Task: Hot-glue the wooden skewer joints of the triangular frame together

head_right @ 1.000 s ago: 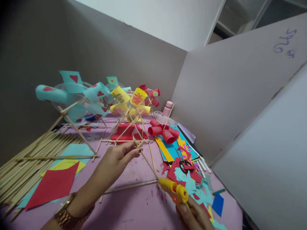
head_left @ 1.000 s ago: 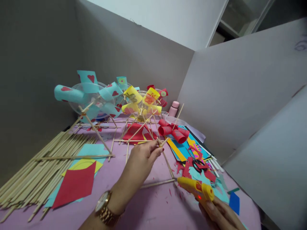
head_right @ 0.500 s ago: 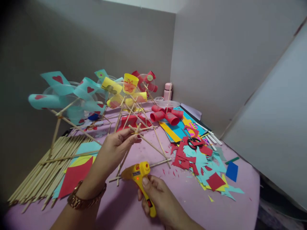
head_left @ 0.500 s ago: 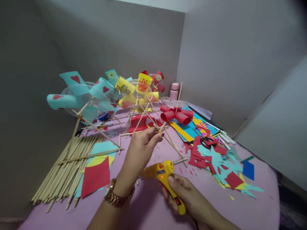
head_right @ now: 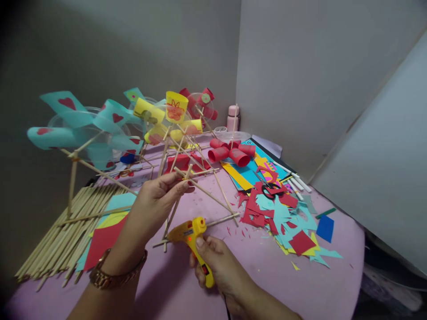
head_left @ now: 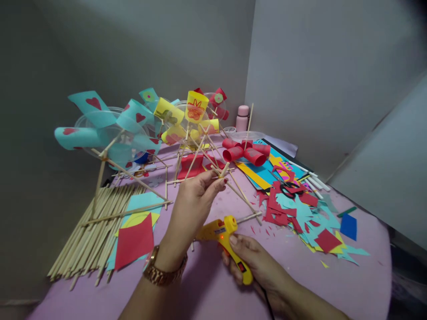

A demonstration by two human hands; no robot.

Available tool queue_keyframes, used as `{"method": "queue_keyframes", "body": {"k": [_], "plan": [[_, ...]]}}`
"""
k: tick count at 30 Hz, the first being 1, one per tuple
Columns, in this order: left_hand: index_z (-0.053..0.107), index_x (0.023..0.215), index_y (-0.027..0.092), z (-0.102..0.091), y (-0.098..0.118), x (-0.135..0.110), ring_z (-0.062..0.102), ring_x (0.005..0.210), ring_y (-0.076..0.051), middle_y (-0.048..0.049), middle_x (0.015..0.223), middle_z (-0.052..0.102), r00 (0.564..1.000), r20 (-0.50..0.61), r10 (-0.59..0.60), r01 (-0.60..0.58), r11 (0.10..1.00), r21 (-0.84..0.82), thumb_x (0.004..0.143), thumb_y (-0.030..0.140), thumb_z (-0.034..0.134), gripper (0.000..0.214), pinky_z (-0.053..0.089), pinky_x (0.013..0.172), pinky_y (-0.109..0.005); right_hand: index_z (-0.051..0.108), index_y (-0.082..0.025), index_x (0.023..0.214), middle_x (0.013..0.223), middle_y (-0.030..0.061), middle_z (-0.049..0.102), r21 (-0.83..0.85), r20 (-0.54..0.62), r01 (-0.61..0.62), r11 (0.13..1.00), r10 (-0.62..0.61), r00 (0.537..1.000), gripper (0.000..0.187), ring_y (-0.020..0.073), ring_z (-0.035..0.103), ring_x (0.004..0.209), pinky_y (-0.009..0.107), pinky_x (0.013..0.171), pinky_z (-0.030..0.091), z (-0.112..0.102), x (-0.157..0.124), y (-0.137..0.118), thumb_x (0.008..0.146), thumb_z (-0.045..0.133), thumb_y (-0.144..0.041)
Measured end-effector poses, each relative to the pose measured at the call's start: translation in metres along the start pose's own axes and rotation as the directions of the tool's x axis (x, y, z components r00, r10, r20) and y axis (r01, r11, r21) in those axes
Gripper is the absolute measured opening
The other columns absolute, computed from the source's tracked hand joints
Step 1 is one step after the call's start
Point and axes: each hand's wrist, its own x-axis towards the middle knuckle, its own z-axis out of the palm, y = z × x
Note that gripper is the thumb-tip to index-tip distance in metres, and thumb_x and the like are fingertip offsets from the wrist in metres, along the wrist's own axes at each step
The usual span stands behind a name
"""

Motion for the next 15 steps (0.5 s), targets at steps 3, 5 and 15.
{"method": "queue_keyframes", "body": {"k": [3, 5, 15], "plan": [[0.064, 0.082, 0.018, 0.0002, -0.0024, -0.0001, 0.064, 0.078, -0.014, 0.0006, 0.076, 0.065, 1.000, -0.002, 0.008, -0.008, 1.000, -0.019, 0.084, 0.028, 0.053, 0.015, 0.050, 0.072, -0.025, 0.050, -0.015, 0.078, 0.063, -0.0040, 0.056, -0.015, 0.021, 0.005, 1.000, -0.004, 1.000, 0.043, 0.0011, 0.039, 0.035, 0.016, 0.036, 0.026, -0.0028, 0.0013, 0.0007, 0.075, 0.059, -0.058], [0.064, 0.082, 0.018, 0.0003, -0.0036, 0.0003, 0.063, 0.077, -0.014, 0.0005, 0.076, 0.064, 1.000, 0.002, 0.010, -0.010, 1.000, -0.024, 0.084, 0.029, 0.053, 0.016, 0.050, 0.073, -0.025, 0.050, -0.016, 0.078, 0.063, -0.0045, 0.056, -0.038, 0.034, 0.009, 0.999, -0.008, 0.999, 0.044, 0.0013, 0.039, 0.035, 0.017, 0.036, 0.025, -0.0047, 0.0023, 0.0016, 0.075, 0.058, -0.059], [0.062, 0.078, 0.018, 0.0010, -0.0035, 0.0007, 0.060, 0.074, -0.014, 0.0011, 0.074, 0.063, 1.000, 0.001, 0.024, -0.024, 1.000, 0.009, 0.084, 0.030, 0.052, 0.017, 0.049, 0.072, -0.025, 0.050, -0.016, 0.075, 0.057, -0.0064, 0.052, -0.082, 0.023, 0.047, 0.995, -0.046, 0.999, 0.044, 0.0014, 0.037, 0.035, 0.017, 0.036, 0.024, -0.0044, 0.0040, 0.0042, 0.076, 0.058, -0.059]]}}
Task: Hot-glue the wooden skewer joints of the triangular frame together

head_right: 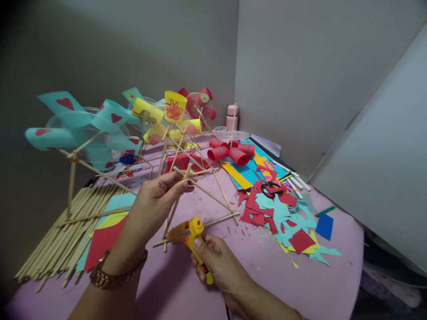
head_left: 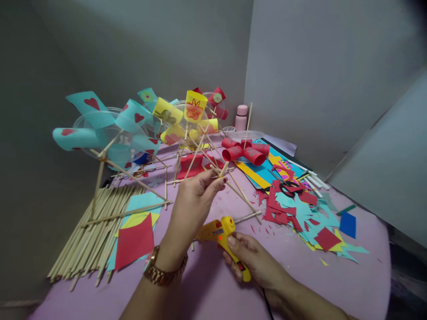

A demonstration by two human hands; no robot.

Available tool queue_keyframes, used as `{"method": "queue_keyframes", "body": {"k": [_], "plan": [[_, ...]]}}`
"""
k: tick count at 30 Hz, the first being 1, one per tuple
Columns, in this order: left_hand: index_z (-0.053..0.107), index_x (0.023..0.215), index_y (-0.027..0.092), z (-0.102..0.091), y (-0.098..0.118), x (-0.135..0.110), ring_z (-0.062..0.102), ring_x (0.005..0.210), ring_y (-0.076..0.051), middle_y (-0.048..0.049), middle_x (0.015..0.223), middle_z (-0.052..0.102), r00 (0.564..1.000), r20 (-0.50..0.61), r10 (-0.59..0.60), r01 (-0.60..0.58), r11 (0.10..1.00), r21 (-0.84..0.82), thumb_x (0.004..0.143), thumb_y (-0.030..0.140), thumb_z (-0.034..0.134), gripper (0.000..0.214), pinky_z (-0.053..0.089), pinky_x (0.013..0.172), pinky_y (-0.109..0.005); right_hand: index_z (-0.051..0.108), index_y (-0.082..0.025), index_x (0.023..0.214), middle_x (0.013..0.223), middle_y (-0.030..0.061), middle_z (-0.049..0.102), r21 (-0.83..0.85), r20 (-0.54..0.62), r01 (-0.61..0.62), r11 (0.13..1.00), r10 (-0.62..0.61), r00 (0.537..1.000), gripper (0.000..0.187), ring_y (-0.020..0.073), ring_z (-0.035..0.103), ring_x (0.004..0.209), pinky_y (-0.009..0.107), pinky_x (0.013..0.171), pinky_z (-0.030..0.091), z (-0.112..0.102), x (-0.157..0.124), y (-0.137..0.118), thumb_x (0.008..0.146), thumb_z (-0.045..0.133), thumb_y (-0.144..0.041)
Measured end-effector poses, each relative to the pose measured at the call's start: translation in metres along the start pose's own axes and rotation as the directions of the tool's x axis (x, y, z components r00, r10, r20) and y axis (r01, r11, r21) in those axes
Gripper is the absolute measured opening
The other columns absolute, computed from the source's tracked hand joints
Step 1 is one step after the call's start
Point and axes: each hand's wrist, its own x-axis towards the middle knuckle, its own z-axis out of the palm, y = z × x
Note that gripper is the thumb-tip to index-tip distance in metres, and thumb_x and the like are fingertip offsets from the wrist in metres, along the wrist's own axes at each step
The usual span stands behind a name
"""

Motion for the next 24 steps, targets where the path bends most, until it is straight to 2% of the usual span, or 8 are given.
{"method": "queue_keyframes", "body": {"k": [7, 14, 24], "plan": [[0.061, 0.076, 0.018, -0.0001, 0.0009, 0.0002, 0.059, 0.074, -0.015, 0.0012, 0.072, 0.061, 1.000, 0.003, -0.015, 0.015, 1.000, 0.020, 0.084, 0.031, 0.051, 0.018, 0.048, 0.072, -0.027, 0.051, -0.015, 0.077, 0.060, -0.0043, 0.057, 0.101, -0.037, -0.031, 0.994, 0.035, 0.999, 0.041, 0.0005, 0.038, 0.034, 0.016, 0.036, 0.025, 0.0019, -0.0044, -0.0067, 0.077, 0.059, -0.056], [0.061, 0.078, 0.019, -0.0015, -0.0005, -0.0006, 0.062, 0.078, -0.017, 0.0000, 0.077, 0.064, 1.000, 0.006, -0.017, 0.017, 0.999, 0.046, 0.085, 0.032, 0.050, 0.019, 0.049, 0.075, -0.030, 0.051, -0.015, 0.081, 0.065, -0.0025, 0.059, 0.058, -0.014, -0.043, 0.997, 0.044, 0.999, 0.040, 0.0010, 0.041, 0.036, 0.015, 0.036, 0.025, 0.0006, -0.0035, -0.0030, 0.080, 0.056, -0.054], [0.065, 0.089, 0.018, -0.0010, 0.0012, -0.0013, 0.065, 0.080, -0.016, -0.0007, 0.079, 0.066, 1.000, -0.001, -0.023, 0.023, 1.000, 0.012, 0.085, 0.032, 0.052, 0.019, 0.049, 0.074, -0.027, 0.048, -0.016, 0.075, 0.056, -0.0069, 0.051, 0.007, -0.032, 0.007, 1.000, -0.007, 0.999, 0.043, 0.0005, 0.036, 0.034, 0.016, 0.037, 0.022, 0.0054, -0.0048, -0.0017, 0.075, 0.059, -0.058]]}}
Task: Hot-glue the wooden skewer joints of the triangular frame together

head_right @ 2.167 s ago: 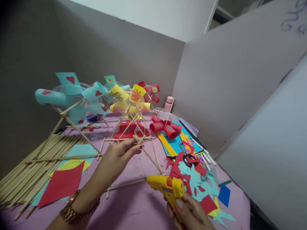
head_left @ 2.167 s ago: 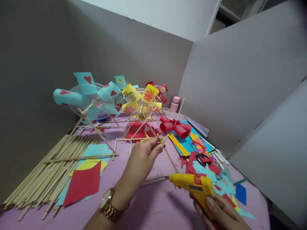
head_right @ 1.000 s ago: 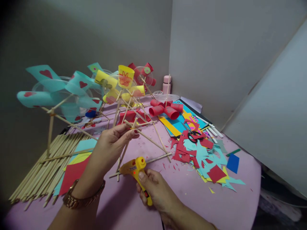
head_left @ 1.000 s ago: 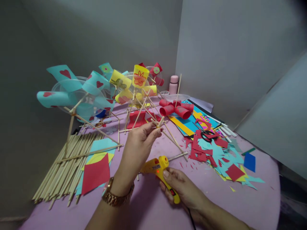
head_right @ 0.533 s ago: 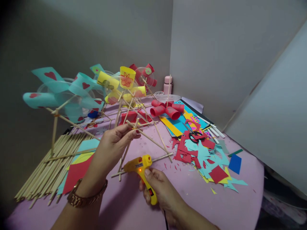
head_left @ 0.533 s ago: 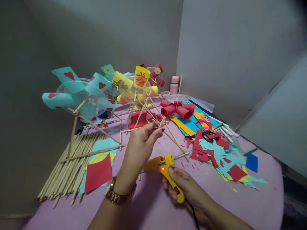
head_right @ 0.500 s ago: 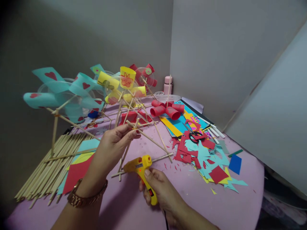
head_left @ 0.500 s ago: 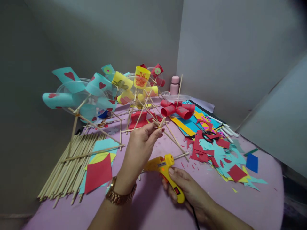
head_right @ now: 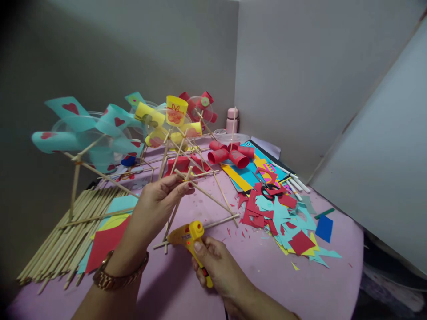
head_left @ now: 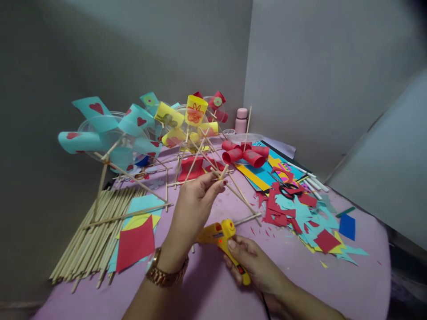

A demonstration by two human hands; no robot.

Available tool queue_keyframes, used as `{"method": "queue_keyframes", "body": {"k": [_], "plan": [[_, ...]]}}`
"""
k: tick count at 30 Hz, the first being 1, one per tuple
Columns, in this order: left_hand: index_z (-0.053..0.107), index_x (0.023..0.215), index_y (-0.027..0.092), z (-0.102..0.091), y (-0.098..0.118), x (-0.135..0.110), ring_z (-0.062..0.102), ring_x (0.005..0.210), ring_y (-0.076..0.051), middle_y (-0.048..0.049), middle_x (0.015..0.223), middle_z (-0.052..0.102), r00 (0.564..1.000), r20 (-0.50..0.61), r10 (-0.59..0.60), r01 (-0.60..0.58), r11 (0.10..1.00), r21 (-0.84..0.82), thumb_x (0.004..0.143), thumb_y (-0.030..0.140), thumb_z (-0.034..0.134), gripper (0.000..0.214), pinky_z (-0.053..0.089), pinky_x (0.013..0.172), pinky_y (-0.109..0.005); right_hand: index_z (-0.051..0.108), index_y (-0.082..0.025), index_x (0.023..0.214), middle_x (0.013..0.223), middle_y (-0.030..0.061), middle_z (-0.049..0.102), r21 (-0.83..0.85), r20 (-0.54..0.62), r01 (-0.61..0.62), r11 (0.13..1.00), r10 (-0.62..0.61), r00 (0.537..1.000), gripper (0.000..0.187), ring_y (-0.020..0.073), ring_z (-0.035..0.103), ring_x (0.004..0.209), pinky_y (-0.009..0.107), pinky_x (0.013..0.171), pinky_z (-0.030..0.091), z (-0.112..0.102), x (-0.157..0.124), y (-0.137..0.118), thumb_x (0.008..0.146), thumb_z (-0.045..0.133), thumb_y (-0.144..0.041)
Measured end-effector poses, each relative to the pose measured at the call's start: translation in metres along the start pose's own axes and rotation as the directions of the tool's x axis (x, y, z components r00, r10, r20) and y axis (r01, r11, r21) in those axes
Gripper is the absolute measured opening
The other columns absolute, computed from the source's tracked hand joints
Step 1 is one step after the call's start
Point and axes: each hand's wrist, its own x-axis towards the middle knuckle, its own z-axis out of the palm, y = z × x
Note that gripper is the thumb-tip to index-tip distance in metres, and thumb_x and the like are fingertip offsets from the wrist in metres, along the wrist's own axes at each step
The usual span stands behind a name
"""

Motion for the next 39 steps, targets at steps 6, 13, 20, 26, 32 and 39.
{"method": "queue_keyframes", "body": {"k": [6, 13, 20, 26, 32, 39], "plan": [[0.067, 0.087, 0.019, 0.0006, 0.0032, 0.0005, 0.066, 0.077, -0.015, 0.0003, 0.076, 0.067, 1.000, -0.020, 0.007, -0.007, 1.000, 0.007, 0.084, 0.031, 0.054, 0.017, 0.049, 0.071, -0.025, 0.047, -0.017, 0.075, 0.053, -0.0076, 0.050, 0.018, -0.009, -0.007, 1.000, 0.007, 1.000, 0.045, 0.0007, 0.035, 0.033, 0.016, 0.036, 0.022, -0.0015, 0.0017, 0.0004, 0.073, 0.061, -0.059], [0.066, 0.083, 0.019, 0.0004, 0.0043, 0.0008, 0.066, 0.077, -0.016, -0.0001, 0.078, 0.068, 1.000, -0.023, 0.007, -0.007, 1.000, 0.002, 0.083, 0.030, 0.054, 0.017, 0.051, 0.071, -0.026, 0.049, -0.017, 0.075, 0.057, -0.0070, 0.051, 0.047, -0.003, 0.001, 0.999, -0.001, 1.000, 0.044, 0.0010, 0.037, 0.035, 0.017, 0.037, 0.022, -0.0040, 0.0017, -0.0010, 0.074, 0.061, -0.059], [0.064, 0.082, 0.018, -0.0002, 0.0008, 0.0001, 0.063, 0.076, -0.016, -0.0008, 0.076, 0.066, 1.000, -0.015, 0.012, -0.011, 0.998, 0.055, 0.085, 0.033, 0.051, 0.020, 0.049, 0.073, -0.028, 0.054, -0.015, 0.078, 0.061, -0.0045, 0.056, 0.119, 0.020, -0.041, 0.992, 0.039, 0.999, 0.042, 0.0007, 0.039, 0.034, 0.017, 0.037, 0.022, -0.0037, -0.0010, -0.0054, 0.076, 0.060, -0.056], [0.064, 0.087, 0.018, -0.0007, 0.0028, 0.0000, 0.065, 0.079, -0.017, -0.0017, 0.079, 0.067, 1.000, -0.006, -0.002, 0.002, 0.999, 0.036, 0.085, 0.032, 0.051, 0.019, 0.048, 0.072, -0.027, 0.055, -0.013, 0.080, 0.061, -0.0037, 0.058, 0.113, 0.046, -0.083, 0.990, 0.078, 0.996, 0.042, 0.0001, 0.038, 0.031, 0.017, 0.035, 0.019, -0.0025, -0.0017, -0.0022, 0.077, 0.059, -0.055], [0.064, 0.086, 0.019, -0.0006, 0.0009, -0.0001, 0.065, 0.080, -0.017, -0.0021, 0.081, 0.068, 1.000, 0.002, 0.000, 0.000, 0.999, 0.052, 0.086, 0.034, 0.051, 0.019, 0.049, 0.074, -0.029, 0.054, -0.014, 0.080, 0.060, -0.0049, 0.056, 0.116, 0.033, -0.073, 0.991, 0.070, 0.997, 0.044, -0.0002, 0.037, 0.032, 0.017, 0.035, 0.018, -0.0022, -0.0003, -0.0023, 0.075, 0.060, -0.057], [0.064, 0.089, 0.020, 0.0008, -0.0012, 0.0008, 0.065, 0.080, -0.017, -0.0011, 0.080, 0.066, 1.000, 0.002, 0.010, -0.010, 1.000, 0.003, 0.085, 0.033, 0.051, 0.019, 0.051, 0.075, -0.029, 0.049, -0.017, 0.076, 0.061, -0.0058, 0.054, 0.050, 0.024, -0.048, 0.998, 0.047, 0.999, 0.045, 0.0001, 0.036, 0.033, 0.017, 0.035, 0.019, -0.0028, 0.0013, -0.0016, 0.073, 0.059, -0.060]]}}
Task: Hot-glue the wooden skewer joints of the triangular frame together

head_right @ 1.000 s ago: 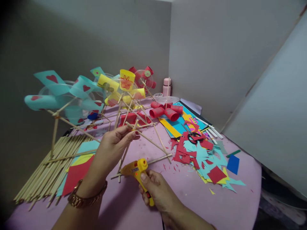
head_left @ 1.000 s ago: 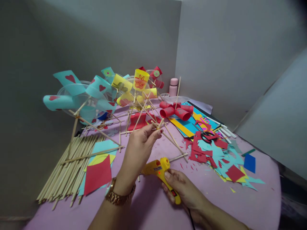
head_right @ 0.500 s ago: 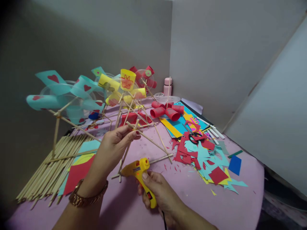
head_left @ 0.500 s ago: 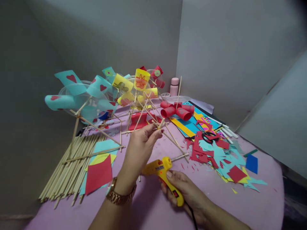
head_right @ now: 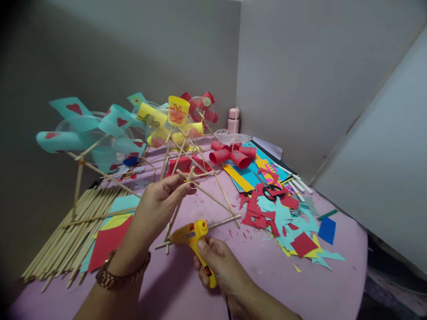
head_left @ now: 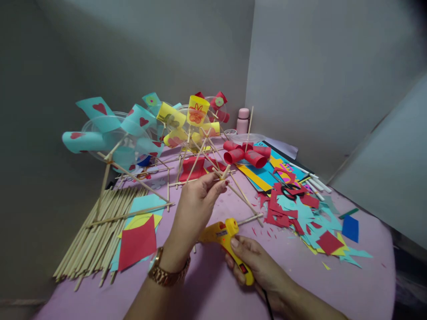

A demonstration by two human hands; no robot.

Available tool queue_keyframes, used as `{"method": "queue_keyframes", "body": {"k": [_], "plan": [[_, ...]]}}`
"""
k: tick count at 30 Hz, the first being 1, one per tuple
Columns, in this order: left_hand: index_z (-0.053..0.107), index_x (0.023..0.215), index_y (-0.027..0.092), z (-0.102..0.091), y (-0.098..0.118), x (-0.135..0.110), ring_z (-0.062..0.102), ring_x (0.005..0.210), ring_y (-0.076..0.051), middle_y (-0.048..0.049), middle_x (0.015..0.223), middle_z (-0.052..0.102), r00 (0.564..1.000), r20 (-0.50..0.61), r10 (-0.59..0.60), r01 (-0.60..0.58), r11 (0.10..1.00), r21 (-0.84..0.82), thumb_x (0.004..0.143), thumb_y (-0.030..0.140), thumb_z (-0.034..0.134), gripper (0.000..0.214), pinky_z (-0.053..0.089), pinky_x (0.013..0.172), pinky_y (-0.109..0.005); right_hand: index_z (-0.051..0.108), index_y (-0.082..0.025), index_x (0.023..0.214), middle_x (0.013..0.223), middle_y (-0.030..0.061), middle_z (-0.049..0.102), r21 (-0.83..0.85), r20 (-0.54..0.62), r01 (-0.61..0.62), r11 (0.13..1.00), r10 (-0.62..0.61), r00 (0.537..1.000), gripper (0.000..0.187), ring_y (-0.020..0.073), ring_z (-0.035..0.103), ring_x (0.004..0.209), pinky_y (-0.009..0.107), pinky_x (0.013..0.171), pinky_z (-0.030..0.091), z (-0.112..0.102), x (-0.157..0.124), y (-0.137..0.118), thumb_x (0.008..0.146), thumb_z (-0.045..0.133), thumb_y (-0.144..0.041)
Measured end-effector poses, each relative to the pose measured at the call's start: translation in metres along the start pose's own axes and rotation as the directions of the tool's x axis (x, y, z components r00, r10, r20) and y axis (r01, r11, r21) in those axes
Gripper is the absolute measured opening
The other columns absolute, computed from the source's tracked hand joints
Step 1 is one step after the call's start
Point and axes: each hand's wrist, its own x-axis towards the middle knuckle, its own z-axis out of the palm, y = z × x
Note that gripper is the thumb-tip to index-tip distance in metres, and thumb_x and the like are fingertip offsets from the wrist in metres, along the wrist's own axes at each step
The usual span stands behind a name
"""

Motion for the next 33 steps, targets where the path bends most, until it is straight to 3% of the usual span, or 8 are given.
{"method": "queue_keyframes", "body": {"k": [5, 8, 11, 15, 17, 22, 28, 33], "plan": [[0.064, 0.089, 0.021, -0.002, 0.000, -0.001, 0.064, 0.079, -0.016, 0.0005, 0.078, 0.064, 1.000, 0.009, 0.012, -0.012, 1.000, 0.004, 0.086, 0.034, 0.051, 0.019, 0.051, 0.075, -0.028, 0.049, -0.017, 0.078, 0.059, -0.0061, 0.053, -0.046, 0.030, 0.025, 0.999, -0.024, 0.999, 0.046, 0.0005, 0.034, 0.032, 0.017, 0.036, 0.020, -0.001, -0.004, -0.001, 0.075, 0.057, -0.061], [0.065, 0.088, 0.020, -0.003, 0.002, -0.001, 0.064, 0.079, -0.017, 0.0006, 0.078, 0.065, 1.000, 0.008, 0.015, -0.015, 1.000, 0.027, 0.086, 0.032, 0.050, 0.019, 0.050, 0.075, -0.029, 0.052, -0.016, 0.079, 0.052, -0.0074, 0.047, -0.189, 0.051, 0.075, 0.979, -0.067, 0.996, 0.047, 0.0026, 0.032, 0.033, 0.019, 0.037, 0.021, -0.007, -0.015, -0.005, 0.077, 0.051, -0.063], [0.065, 0.084, 0.020, -0.004, 0.003, 0.000, 0.064, 0.078, -0.018, -0.0001, 0.077, 0.067, 1.000, -0.002, 0.001, -0.001, 0.997, 0.074, 0.085, 0.035, 0.050, 0.021, 0.050, 0.074, -0.029, 0.055, -0.017, 0.086, 0.060, -0.0051, 0.046, -0.428, -0.042, 0.182, 0.885, -0.221, 0.974, 0.045, 0.0072, 0.039, 0.046, 0.021, 0.044, 0.028, -0.020, -0.032, -0.011, 0.081, 0.048, -0.061], [0.064, 0.083, 0.021, -0.005, 0.004, 0.004, 0.064, 0.079, -0.019, -0.0005, 0.080, 0.069, 1.000, -0.001, -0.017, 0.017, 0.994, 0.107, 0.083, 0.038, 0.050, 0.021, 0.048, 0.073, -0.030, 0.058, -0.020, 0.090, 0.076, 0.0019, 0.057, -0.660, -0.177, 0.223, 0.717, -0.438, 0.881, 0.037, 0.0190, 0.052, 0.076, 0.026, 0.064, 0.038, -0.039, -0.055, -0.020, 0.084, 0.045, -0.054], [0.064, 0.083, 0.022, -0.006, 0.003, 0.005, 0.064, 0.080, -0.020, -0.0008, 0.082, 0.069, 1.000, -0.002, -0.020, 0.020, 0.995, 0.093, 0.083, 0.038, 0.050, 0.021, 0.047, 0.074, -0.031, 0.058, -0.022, 0.093, 0.079, 0.0039, 0.061, -0.709, -0.198, 0.188, 0.680, -0.448, 0.872, 0.035, 0.0229, 0.055, 0.081, 0.028, 0.066, 0.039, -0.048, -0.063, -0.023, 0.085, 0.043, -0.053], [0.065, 0.084, 0.021, -0.005, 0.003, 0.004, 0.063, 0.078, -0.020, 0.0003, 0.075, 0.067, 0.999, -0.013, -0.034, 0.035, 0.994, 0.099, 0.081, 0.041, 0.051, 0.024, 0.046, 0.072, -0.030, 0.056, -0.022, 0.099, 0.083, 0.0059, 0.063, -0.804, -0.165, 0.114, 0.584, -0.404, 0.900, 0.034, 0.0247, 0.057, 0.084, 0.029, 0.066, 0.041, -0.061, -0.068, -0.024, 0.088, 0.039, -0.049], [0.064, 0.080, 0.021, -0.005, 0.008, 0.004, 0.061, 0.074, -0.019, 0.0007, 0.072, 0.065, 0.999, -0.027, -0.042, 0.045, 0.989, 0.141, 0.080, 0.040, 0.051, 0.023, 0.044, 0.065, -0.028, 0.056, -0.021, 0.096, 0.086, 0.0067, 0.062, -0.808, -0.183, 0.106, 0.580, -0.418, 0.890, 0.035, 0.0233, 0.055, 0.080, 0.029, 0.066, 0.041, -0.067, -0.065, -0.025, 0.088, 0.039, -0.051], [0.064, 0.080, 0.022, -0.005, 0.006, 0.004, 0.063, 0.076, -0.018, 0.0014, 0.077, 0.068, 0.999, -0.022, -0.030, 0.032, 0.994, 0.100, 0.082, 0.036, 0.051, 0.020, 0.044, 0.069, -0.027, 0.057, -0.023, 0.095, 0.082, 0.0054, 0.060, -0.782, -0.219, 0.110, 0.614, -0.435, 0.874, 0.033, 0.0228, 0.053, 0.077, 0.030, 0.068, 0.041, -0.073, -0.064, -0.021, 0.087, 0.040, -0.050]]}}
